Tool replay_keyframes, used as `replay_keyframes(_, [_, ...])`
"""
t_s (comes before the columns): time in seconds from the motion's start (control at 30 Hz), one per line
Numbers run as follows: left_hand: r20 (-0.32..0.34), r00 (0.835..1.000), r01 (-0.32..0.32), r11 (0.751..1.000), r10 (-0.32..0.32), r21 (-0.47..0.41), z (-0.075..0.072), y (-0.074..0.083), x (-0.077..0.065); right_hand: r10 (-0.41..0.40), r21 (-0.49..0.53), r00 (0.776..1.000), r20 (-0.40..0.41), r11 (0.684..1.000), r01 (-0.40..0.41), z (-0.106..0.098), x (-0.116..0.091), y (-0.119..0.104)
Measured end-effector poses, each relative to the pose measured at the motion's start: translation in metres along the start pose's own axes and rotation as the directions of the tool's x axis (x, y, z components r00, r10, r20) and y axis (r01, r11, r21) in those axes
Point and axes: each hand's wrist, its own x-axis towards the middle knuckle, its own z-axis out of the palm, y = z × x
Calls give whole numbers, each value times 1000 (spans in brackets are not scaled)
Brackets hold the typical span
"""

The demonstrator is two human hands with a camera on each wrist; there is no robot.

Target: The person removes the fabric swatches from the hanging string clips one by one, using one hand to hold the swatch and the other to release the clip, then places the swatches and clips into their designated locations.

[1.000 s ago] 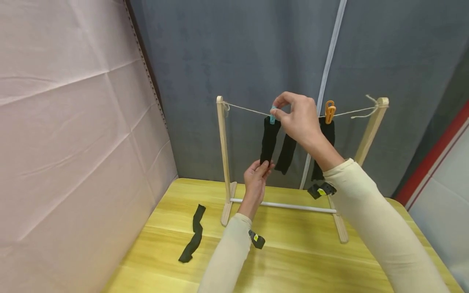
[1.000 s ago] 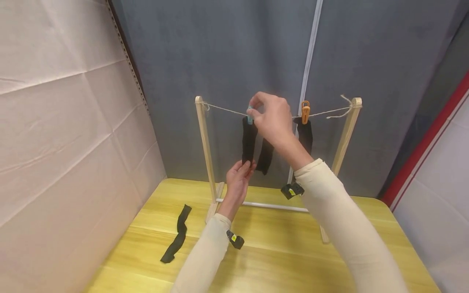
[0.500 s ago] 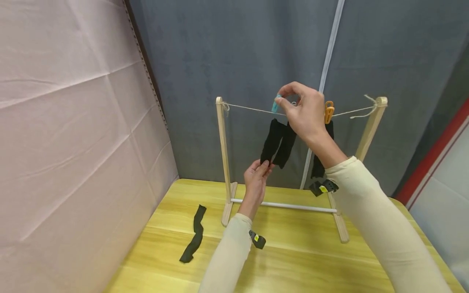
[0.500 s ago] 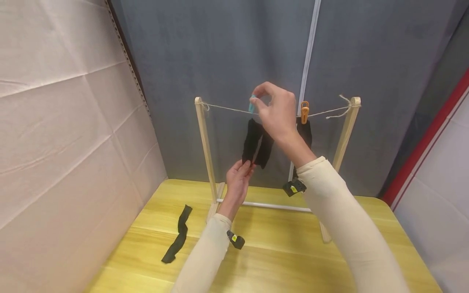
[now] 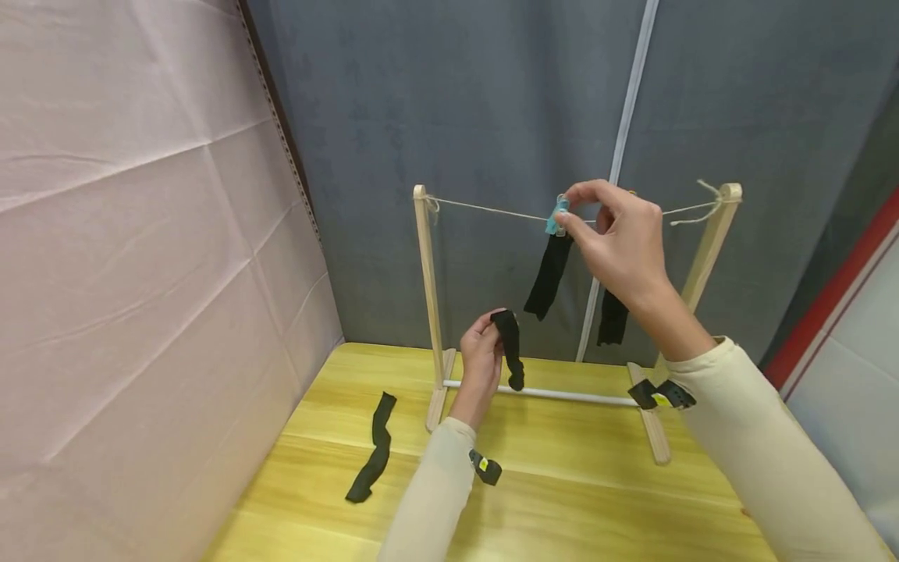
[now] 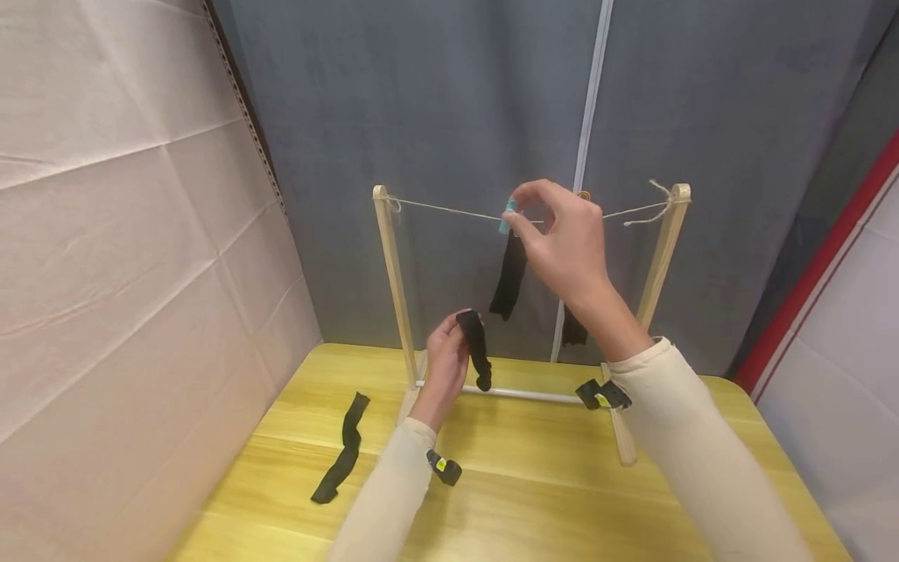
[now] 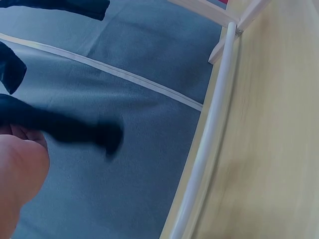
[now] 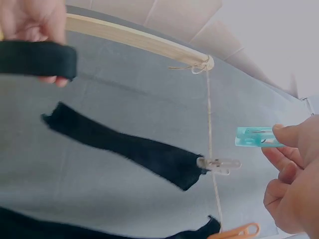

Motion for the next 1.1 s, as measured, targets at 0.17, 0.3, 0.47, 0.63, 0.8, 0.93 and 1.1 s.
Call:
replay_keyframes(0.17, [5,1000,0,1000,0,-9,-11,9,-5,-18,-47,998,55,999,21,-4,-20,10])
replay_keyframes(0.3, [-13,1000,0,1000,0,-3,-16,14,-9,-18,-88,994,112,996,28,-10,-36,19])
replay_keyframes(0.47, [-26,1000,-4,999,5,44,-22,23,-15,-12,-120,985,171,992,33,-20,-62,38])
replay_keyframes(0.63, [-32,999,-17,992,21,126,-30,29,-21,25,-159,964,264,987,18,-31,-90,61])
replay_keyframes(0.8, [-36,999,-23,982,30,189,-43,33,-27,84,-209,940,330,978,-13,-41,-120,84])
replay_keyframes(0.93, [-54,997,-36,960,53,276,-59,40,-33,122,-232,928,353,972,-39,-47,-140,102])
replay_keyframes(1.1, [-93,991,-59,934,97,352,-85,56,-37,160,-264,916,367,962,-62,-55,-158,122])
